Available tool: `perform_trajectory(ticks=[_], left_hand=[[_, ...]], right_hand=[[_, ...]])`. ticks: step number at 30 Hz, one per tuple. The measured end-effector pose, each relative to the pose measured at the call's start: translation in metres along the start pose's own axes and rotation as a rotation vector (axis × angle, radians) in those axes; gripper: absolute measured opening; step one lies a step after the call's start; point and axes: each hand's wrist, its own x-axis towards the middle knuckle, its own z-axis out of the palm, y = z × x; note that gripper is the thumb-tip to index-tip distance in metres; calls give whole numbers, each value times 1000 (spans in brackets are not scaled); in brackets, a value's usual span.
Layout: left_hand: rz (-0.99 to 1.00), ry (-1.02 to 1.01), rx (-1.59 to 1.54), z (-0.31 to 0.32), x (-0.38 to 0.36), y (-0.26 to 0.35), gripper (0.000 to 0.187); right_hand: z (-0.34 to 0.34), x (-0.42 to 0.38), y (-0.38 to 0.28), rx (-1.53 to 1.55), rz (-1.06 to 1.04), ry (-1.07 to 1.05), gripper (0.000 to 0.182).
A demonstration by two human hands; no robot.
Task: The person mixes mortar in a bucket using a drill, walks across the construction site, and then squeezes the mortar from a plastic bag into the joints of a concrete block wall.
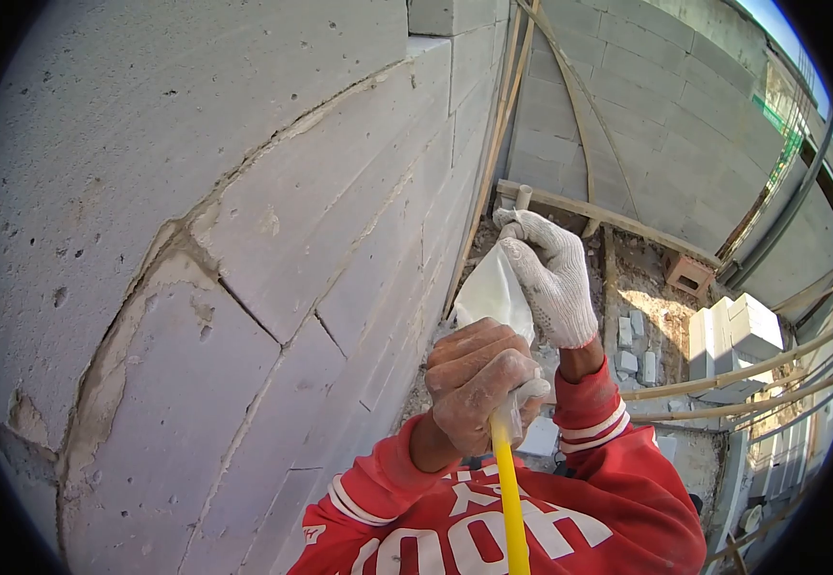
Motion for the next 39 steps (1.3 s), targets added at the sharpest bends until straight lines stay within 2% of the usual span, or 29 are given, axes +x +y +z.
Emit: perform_trajectory(ticks=[2, 4, 5, 6, 8, 10, 11, 14, 15, 16, 18, 20, 22, 24, 26, 28, 30, 34, 35, 36, 38, 39], left_hand=[[-10, 0, 12, 2, 0, -2, 21], [-32, -6, -7, 2, 3, 0, 21], [-58, -9, -31, 3, 5, 0, 21], [-63, -12, -29, 6, 5, -1, 21], [-48, -43, 21, 9, 6, -2, 20], [-23, -28, 43, 12, 12, -8, 21], [5, -10, 64, 15, 13, -11, 33], [20, -47, 80, 21, 11, -23, 34], [21, -48, 80, 21, 11, -25, 34], [-34, -52, 45, 21, 10, -26, 21], [-87, -65, 12, 24, 7, -31, 19], [-99, -84, 1, 30, 3, -39, 19], [-105, -83, -6, 33, 5, -44, 19], [-124, -88, -11, 37, 7, -49, 19], [-107, -126, -38, 43, 11, -54, 19], [-106, -127, -56, 52, 18, -59, 19], [-99, -135, -88, 60, 20, -63, 18], [-92, -150, -95, 68, 24, -73, 17], [-101, -131, -101, 69, 24, -76, 17], [-100, -137, -103, 70, 24, -79, 17], [-77, -169, -90, 71, 23, -82, 17], [-71, -167, -88, 72, 22, -85, 17]], right_hand=[[-1, 1, 4, -37, -11, -52, 19], [-4, 4, 10, 91, 67, 64, 19], [-3, 5, 7, 21, 56, -30, 20], [-3, 9, 17, -87, -92, -147, 22], [1, 7, 24, 3, 7, -33, 22], [-3, 11, 29, 42, 34, -22, 22], [-5, 12, 31, 77, 58, -11, 22], [-10, 15, 38, 68, 47, 29, 21], [-18, 16, 41, 137, 120, 52, 22], [-20, 17, 43, 137, 118, 50, 22], [-19, 15, 49, 26, 45, -17, 21], [-27, 13, 53, -15, 78, -36, 22], [-35, 8, 63, 87, 210, 64, 18], [-41, 7, 70, 35, 192, 50, 17], [-47, 9, 77, 106, 156, 159, 18], [-52, 17, 72, 158, 219, 184, 18], [-57, 26, 78, 43, 36, 74, 20], [-75, 36, 68, 67, 124, 131, 21], [-72, 36, 74, 25, 39, 120, 18], [-74, 35, 76, 27, 38, 126, 18], [-77, 33, 80, 112, 148, 169, 16], [-77, 32, 82, 117, 133, 182, 16]])
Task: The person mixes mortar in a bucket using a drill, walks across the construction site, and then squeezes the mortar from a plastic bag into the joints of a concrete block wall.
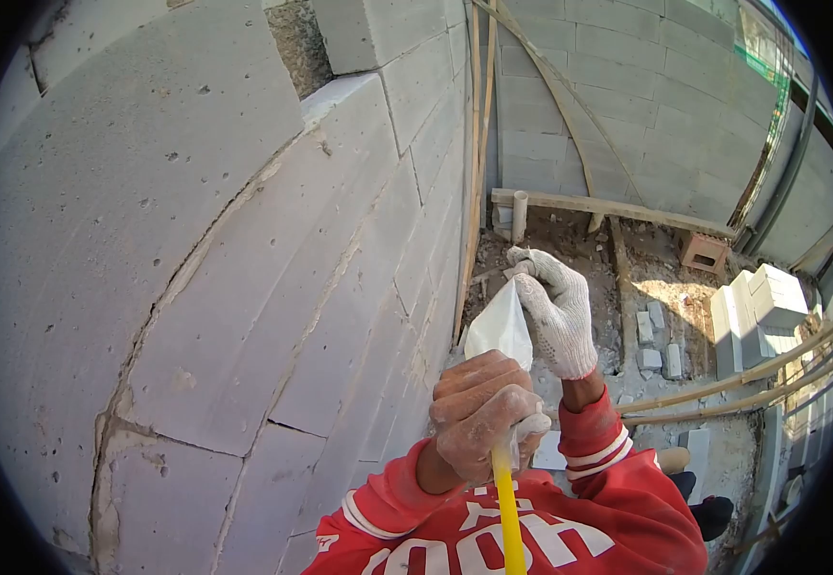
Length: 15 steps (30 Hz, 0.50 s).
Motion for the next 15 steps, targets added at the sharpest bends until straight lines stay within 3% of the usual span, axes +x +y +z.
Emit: perform_trajectory(ticks=[3, 6, 8, 9, 11, 12, 13, 14, 15], left_hand=[[-20, 27, -1, 3, -3, -7, 18], [-52, 43, 38, 1, -5, -12, 18], [-214, 33, 87, -8, -7, -13, 13], [-211, 34, 86, -14, -14, -15, 13], [-521, 147, -46, -26, -37, -30, 21], [-513, 147, -46, -30, -44, -36, 21], [-669, 333, -177, -34, -51, -42, 26], [-822, 516, -310, -38, -57, -47, 32], [-820, 510, -309, -44, -64, -51, 32]], right_hand=[[-1, -2, 15, -140, -81, -109, 16], [-8, -7, 26, -109, 19, -41, 17], [-12, -17, 29, -29, 159, -47, 17], [-13, -21, 37, -81, 77, -46, 16], [-12, -38, 56, -38, 120, -32, 15], [-14, -46, 65, -110, 119, -138, 15], [-17, -56, 71, -183, 121, -247, 16], [-15, -66, 74, -206, 185, -195, 17], [-14, -75, 79, -203, 182, -190, 17]])
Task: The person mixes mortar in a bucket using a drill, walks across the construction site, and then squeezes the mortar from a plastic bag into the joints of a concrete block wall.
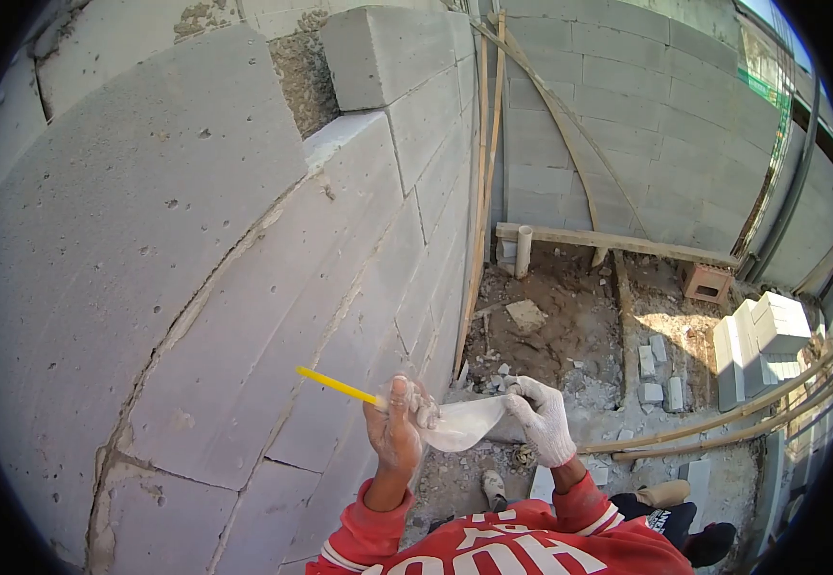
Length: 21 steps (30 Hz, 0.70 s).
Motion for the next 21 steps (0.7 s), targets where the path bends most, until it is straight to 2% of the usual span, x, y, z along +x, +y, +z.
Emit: perform_trajectory(ticks=[2, 4, 7, 10, 11, 12, 13, 14, 15, 16, 18, 21], left_hand=[[-110, 132, 11, -17, 0, -10, 36], [-137, 109, 16, -30, -5, -23, 37], [-176, 128, 118, -29, -14, -36, 38], [-164, 40, 168, -30, -24, -49, 38], [-141, -76, 396, -34, -28, -51, 34], [-112, -192, 624, -33, -27, -50, 30], [-108, -204, 622, -28, -24, -51, 30], [121, -296, 789, -21, -21, -49, 23], [354, -385, 949, -16, -20, -47, 19], [349, -388, 951, -14, -22, -46, 19], [287, -512, 1078, -14, -27, -45, 18], [276, -566, 1100, -19, -25, -47, 26]], right_hand=[[4, -10, 11, 36, 113, 38, 19], [13, -17, 11, -8, 72, -2, 18], [15, -14, 22, -271, 44, -175, 18], [16, -14, 2, -206, 107, -57, 23], [13, -13, 2, -254, 72, -93, 34], [13, -14, 3, -257, 68, -79, 34], [15, -19, 5, -331, -78, -66, 40], [18, -22, 4, -402, -221, -57, 46], [18, -22, -8, -431, -205, -173, 54], [23, -22, -6, -428, -200, -173, 54], [37, -25, 6, -245, -152, -316, 55], [50, -29, 15, -218, -144, -222, 39]])
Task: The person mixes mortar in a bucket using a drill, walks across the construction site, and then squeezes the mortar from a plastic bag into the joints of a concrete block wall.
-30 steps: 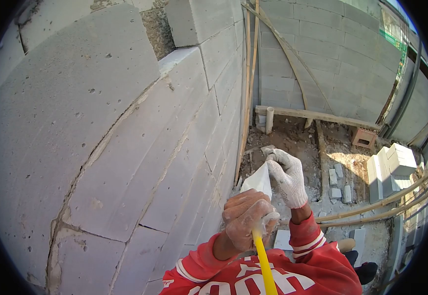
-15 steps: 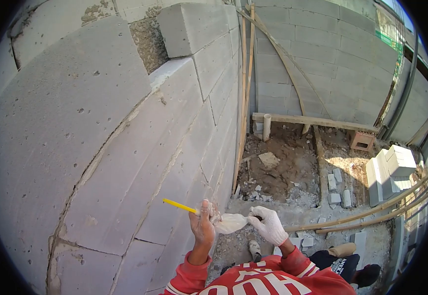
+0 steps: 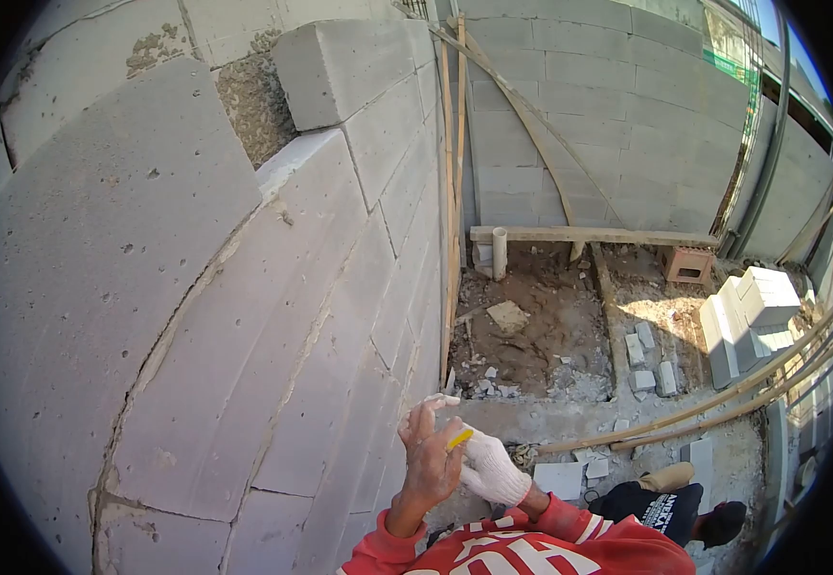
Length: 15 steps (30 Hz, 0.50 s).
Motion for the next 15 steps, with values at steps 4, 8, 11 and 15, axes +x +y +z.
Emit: perform_trajectory(ticks=[4, 8, 11, 15], left_hand=[[-179, -57, -271, 5, -12, -18, 44], [-623, -26, -893, 22, -38, -57, 66], [-1015, -94, -1257, 40, -53, -69, 68], [-1102, -359, -1682, 58, -56, -67, 64]], right_hand=[[-14, 5, -2, 31, 4, 41, 24], [-26, 6, -5, 26, 45, 122, 18], [-27, 10, -8, -83, -142, 108, 17], [-51, 24, -29, 131, -43, 69, 18]])
